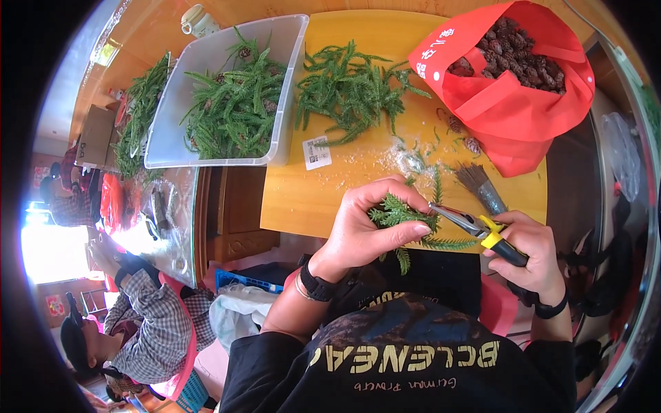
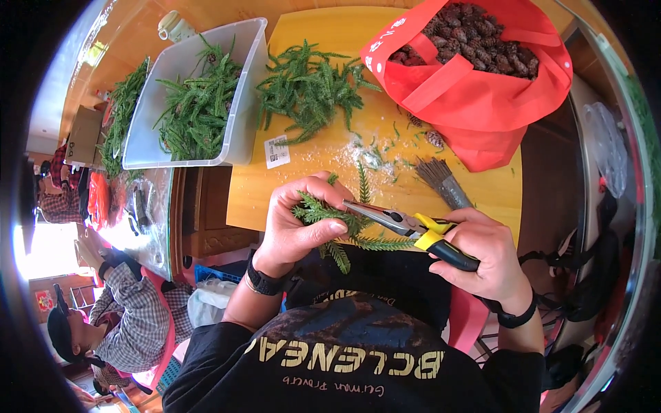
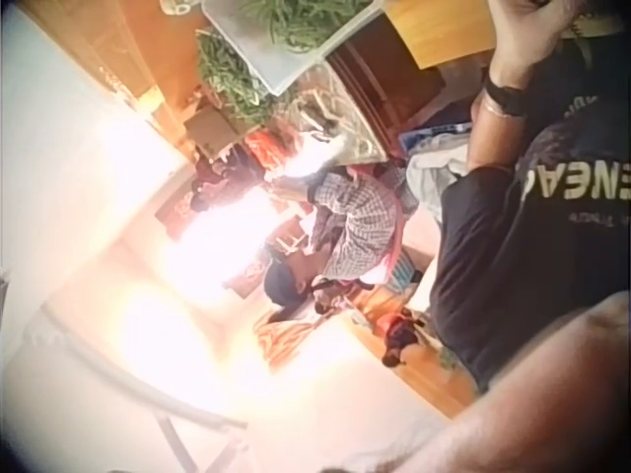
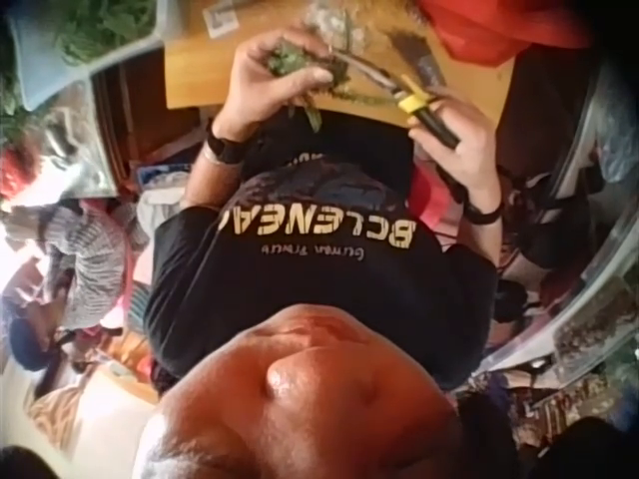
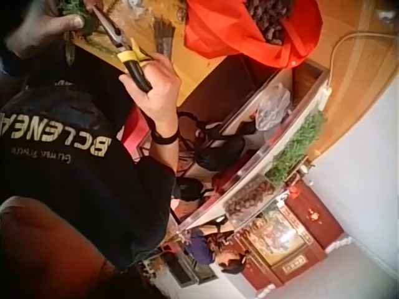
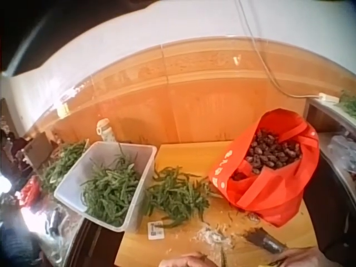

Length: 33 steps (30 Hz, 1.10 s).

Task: Cutting green plant stems and sorting small brown materials at a production workstation using pliers.

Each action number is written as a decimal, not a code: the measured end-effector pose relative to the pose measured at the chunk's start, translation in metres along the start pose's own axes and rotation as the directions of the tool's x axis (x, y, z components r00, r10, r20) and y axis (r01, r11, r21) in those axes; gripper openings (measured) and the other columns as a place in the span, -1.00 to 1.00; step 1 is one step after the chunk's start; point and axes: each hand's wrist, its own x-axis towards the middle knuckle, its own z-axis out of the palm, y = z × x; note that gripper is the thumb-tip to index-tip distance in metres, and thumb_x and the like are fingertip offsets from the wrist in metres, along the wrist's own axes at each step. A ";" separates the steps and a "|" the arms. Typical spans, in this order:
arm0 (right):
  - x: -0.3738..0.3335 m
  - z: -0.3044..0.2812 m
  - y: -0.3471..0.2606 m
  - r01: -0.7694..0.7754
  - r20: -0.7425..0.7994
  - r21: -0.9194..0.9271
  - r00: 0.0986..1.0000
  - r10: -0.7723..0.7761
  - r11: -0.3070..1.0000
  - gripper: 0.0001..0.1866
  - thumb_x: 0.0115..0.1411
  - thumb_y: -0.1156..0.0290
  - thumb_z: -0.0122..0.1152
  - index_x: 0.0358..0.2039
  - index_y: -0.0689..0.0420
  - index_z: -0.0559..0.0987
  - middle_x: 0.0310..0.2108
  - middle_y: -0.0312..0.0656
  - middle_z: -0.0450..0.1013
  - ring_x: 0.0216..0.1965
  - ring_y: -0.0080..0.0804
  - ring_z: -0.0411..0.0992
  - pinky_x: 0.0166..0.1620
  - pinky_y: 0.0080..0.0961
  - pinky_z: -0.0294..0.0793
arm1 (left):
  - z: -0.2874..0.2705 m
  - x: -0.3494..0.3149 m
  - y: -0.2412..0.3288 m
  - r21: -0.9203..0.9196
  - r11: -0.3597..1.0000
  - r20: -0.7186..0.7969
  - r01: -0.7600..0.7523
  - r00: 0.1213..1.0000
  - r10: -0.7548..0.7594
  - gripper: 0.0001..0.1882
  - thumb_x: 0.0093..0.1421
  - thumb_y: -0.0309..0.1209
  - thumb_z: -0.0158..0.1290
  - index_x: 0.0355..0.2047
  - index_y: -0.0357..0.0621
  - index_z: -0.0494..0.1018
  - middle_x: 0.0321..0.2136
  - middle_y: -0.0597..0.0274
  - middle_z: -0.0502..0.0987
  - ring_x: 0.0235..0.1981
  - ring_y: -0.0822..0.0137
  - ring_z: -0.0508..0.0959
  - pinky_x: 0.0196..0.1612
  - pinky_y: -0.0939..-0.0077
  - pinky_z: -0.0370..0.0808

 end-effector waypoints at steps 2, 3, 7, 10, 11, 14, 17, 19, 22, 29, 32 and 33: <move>-0.001 0.001 0.002 0.002 -0.009 0.003 1.000 -0.002 1.000 -0.81 -0.12 0.31 0.30 -0.64 0.14 0.52 -0.65 -0.27 0.45 -0.56 -0.28 0.45 -0.11 -0.26 0.41 | 0.002 0.000 0.000 -0.039 0.999 -0.010 -0.001 1.000 0.000 -0.80 -0.07 -0.54 0.22 -0.41 -0.23 0.46 -0.44 0.21 0.47 -0.38 0.43 0.44 -0.28 0.58 0.36; -0.002 0.001 0.002 0.004 -0.018 0.007 1.000 -0.004 1.000 -0.80 -0.12 0.31 0.31 -0.65 0.14 0.52 -0.66 -0.28 0.45 -0.56 -0.28 0.45 -0.11 -0.25 0.41 | 0.003 0.000 0.000 -0.079 0.997 -0.020 -0.002 1.000 0.000 -0.82 -0.06 -0.55 0.22 -0.40 -0.21 0.49 -0.46 0.30 0.48 -0.39 0.49 0.44 -0.28 0.63 0.33; -0.004 -0.002 0.001 0.030 0.011 0.035 0.999 -0.031 0.999 -0.77 -0.21 0.46 0.37 -0.69 0.18 0.43 -0.67 -0.20 0.37 -0.55 -0.17 0.41 -0.18 -0.27 0.45 | 0.002 0.001 -0.002 -0.077 0.997 -0.001 -0.027 1.000 0.027 -0.82 -0.07 -0.54 0.22 -0.41 -0.21 0.49 -0.46 0.29 0.50 -0.39 0.47 0.44 -0.27 0.60 0.34; -0.006 -0.004 0.002 0.033 0.001 0.007 0.999 -0.033 0.999 -0.70 -0.22 0.44 0.40 -0.73 0.19 0.37 -0.71 -0.19 0.32 -0.59 -0.17 0.38 -0.21 -0.26 0.46 | -0.003 0.001 -0.005 -0.079 0.997 0.033 -0.026 0.999 0.029 -0.82 -0.07 -0.54 0.23 -0.42 -0.21 0.50 -0.45 0.26 0.52 -0.39 0.45 0.44 -0.26 0.58 0.34; -0.005 -0.005 0.002 0.039 0.027 0.029 0.999 -0.039 0.999 -0.67 -0.21 0.41 0.40 -0.74 0.19 0.35 -0.72 -0.19 0.30 -0.61 -0.16 0.36 -0.23 -0.28 0.46 | -0.005 0.002 -0.006 -0.028 0.999 0.052 -0.032 0.998 0.034 -0.81 -0.09 -0.52 0.25 -0.44 -0.23 0.47 -0.45 0.18 0.50 -0.38 0.39 0.47 -0.26 0.53 0.37; -0.007 -0.011 0.005 0.024 0.097 0.091 0.995 -0.033 0.996 -0.61 -0.19 0.34 0.42 -0.75 0.20 0.32 -0.75 -0.19 0.25 -0.64 -0.16 0.32 -0.24 -0.29 0.46 | -0.005 0.004 -0.006 -0.015 0.999 0.069 -0.041 0.997 0.042 -0.78 -0.11 -0.48 0.28 -0.48 -0.26 0.46 -0.46 0.09 0.50 -0.37 0.31 0.50 -0.27 0.47 0.41; -0.010 -0.017 0.011 -0.003 0.179 0.143 0.984 -0.023 0.990 -0.57 -0.16 0.27 0.41 -0.75 0.20 0.31 -0.75 -0.18 0.25 -0.66 -0.16 0.30 -0.29 -0.34 0.45 | -0.006 0.006 -0.004 0.002 0.998 0.092 -0.066 0.994 0.066 -0.77 -0.12 -0.46 0.29 -0.49 -0.27 0.48 -0.47 0.07 0.52 -0.38 0.27 0.53 -0.27 0.46 0.44; -0.010 -0.019 0.011 -0.008 0.216 0.157 0.976 -0.026 0.988 -0.55 -0.14 0.24 0.41 -0.76 0.20 0.30 -0.73 -0.18 0.27 -0.66 -0.16 0.30 -0.34 -0.40 0.44 | -0.008 0.008 -0.003 0.059 0.994 0.117 -0.091 0.990 0.083 -0.77 -0.13 -0.46 0.29 -0.49 -0.28 0.49 -0.48 0.06 0.53 -0.39 0.26 0.54 -0.28 0.45 0.45; -0.009 -0.022 0.007 -0.122 0.265 0.276 0.963 0.047 0.953 -0.61 -0.13 0.22 0.40 -0.71 0.20 0.39 -0.66 -0.17 0.34 -0.67 -0.22 0.30 -0.46 -0.52 0.36 | -0.009 0.010 -0.003 0.106 0.986 0.139 -0.130 0.984 0.114 -0.77 -0.14 -0.46 0.30 -0.49 -0.29 0.51 -0.49 0.06 0.54 -0.40 0.25 0.55 -0.31 0.47 0.46; -0.005 -0.035 0.003 -0.384 0.590 0.330 0.797 0.130 0.862 -0.70 -0.06 0.27 0.36 -0.49 0.24 0.52 -0.52 -0.22 0.46 -0.58 -0.48 0.40 -0.48 -0.61 0.33 | -0.008 0.012 0.002 0.123 0.974 0.187 -0.189 0.968 0.164 -0.76 -0.14 -0.46 0.30 -0.46 -0.31 0.52 -0.47 0.04 0.53 -0.39 0.22 0.55 -0.31 0.45 0.47; -0.003 -0.037 0.001 -0.400 0.643 0.355 0.761 0.090 0.845 -0.78 -0.02 0.35 0.33 -0.42 0.20 0.54 -0.54 -0.27 0.45 -0.61 -0.55 0.38 -0.50 -0.64 0.31 | -0.008 0.011 0.001 0.077 0.976 0.219 -0.206 0.958 0.185 -0.76 -0.13 -0.46 0.29 -0.46 -0.33 0.53 -0.46 0.01 0.53 -0.39 0.19 0.55 -0.31 0.42 0.48; -0.002 -0.037 0.001 -0.425 0.669 0.361 0.738 0.087 0.830 -0.80 -0.01 0.37 0.32 -0.42 0.19 0.54 -0.55 -0.28 0.45 -0.60 -0.56 0.38 -0.49 -0.65 0.32 | -0.008 0.011 0.001 0.055 0.972 0.231 -0.226 0.951 0.208 -0.77 -0.11 -0.45 0.28 -0.46 -0.33 0.53 -0.45 0.00 0.53 -0.39 0.18 0.55 -0.31 0.40 0.48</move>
